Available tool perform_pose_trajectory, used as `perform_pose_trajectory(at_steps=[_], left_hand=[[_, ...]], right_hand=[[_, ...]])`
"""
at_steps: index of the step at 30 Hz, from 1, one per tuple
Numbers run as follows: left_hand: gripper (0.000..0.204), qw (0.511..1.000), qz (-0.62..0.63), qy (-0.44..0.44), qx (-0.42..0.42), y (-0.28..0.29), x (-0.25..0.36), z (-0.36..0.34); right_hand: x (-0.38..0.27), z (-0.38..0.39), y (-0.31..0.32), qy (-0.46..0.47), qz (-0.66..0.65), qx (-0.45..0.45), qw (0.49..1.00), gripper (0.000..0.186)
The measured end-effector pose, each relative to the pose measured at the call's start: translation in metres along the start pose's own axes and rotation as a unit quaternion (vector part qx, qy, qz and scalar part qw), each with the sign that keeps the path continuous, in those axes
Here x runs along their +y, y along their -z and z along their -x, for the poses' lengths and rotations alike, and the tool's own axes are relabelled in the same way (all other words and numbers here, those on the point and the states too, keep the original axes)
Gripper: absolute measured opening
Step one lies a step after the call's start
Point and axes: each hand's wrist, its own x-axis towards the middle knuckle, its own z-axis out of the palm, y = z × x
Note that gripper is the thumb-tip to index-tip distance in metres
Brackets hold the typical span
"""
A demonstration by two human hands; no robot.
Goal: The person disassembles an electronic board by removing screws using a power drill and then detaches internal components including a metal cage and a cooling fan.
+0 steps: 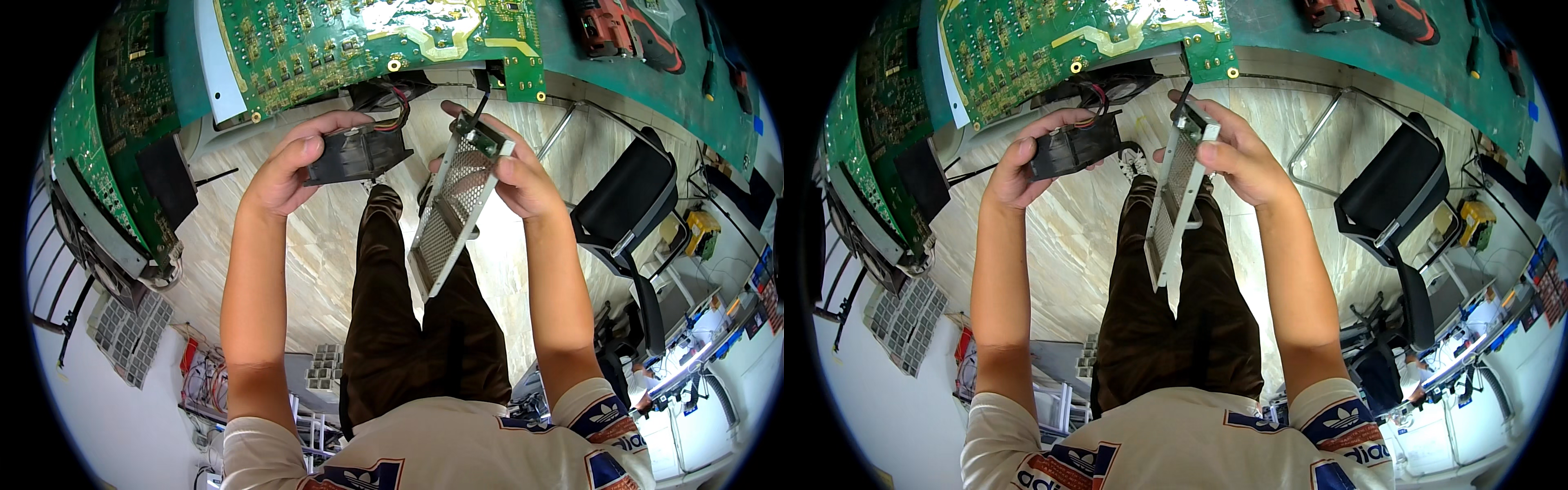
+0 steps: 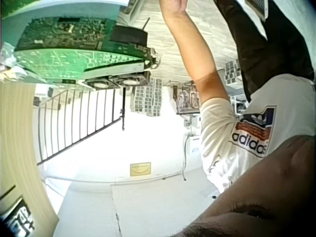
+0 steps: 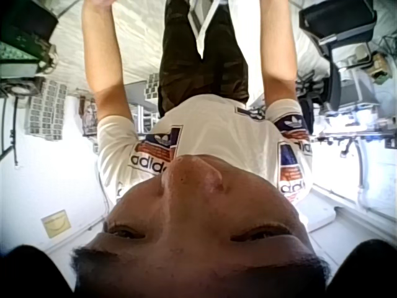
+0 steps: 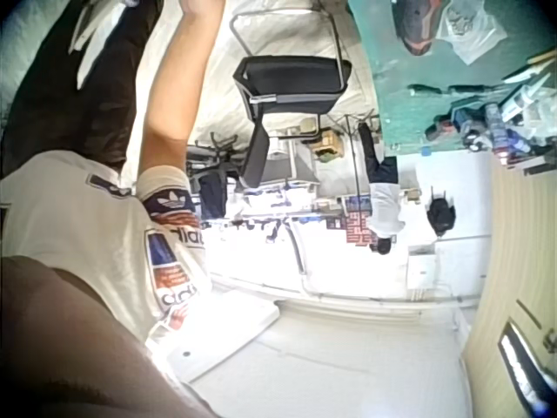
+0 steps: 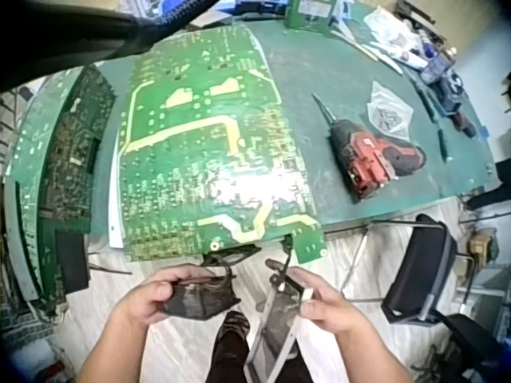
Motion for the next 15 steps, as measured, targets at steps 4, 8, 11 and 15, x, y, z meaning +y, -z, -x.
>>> perform_pose_trajectory(at_steps=[4,8,11,15], left_hand=[[0.103,1.0,-0.018,0.001,0.021,-0.002,-0.005,0.0],[0.099,0.999,-0.009,-0.015,0.028,-0.009,-0.011,0.005],[0.094,0.998,0.011,-0.033,0.056,-0.019,-0.013,0.009],[0.096,0.995,-0.029,-0.043,0.091,-0.024,-0.01,0.013]], right_hand=[[0.005,0.005,0.001,0.033,-0.074,-0.002,0.997,0.085],[0.006,0.008,0.0,0.02,-0.061,0.077,0.995,0.078],[0.007,0.009,-0.01,0.079,-0.084,0.122,0.986,0.074],[0.011,0.012,-0.014,0.115,-0.096,0.146,0.978,0.081]])
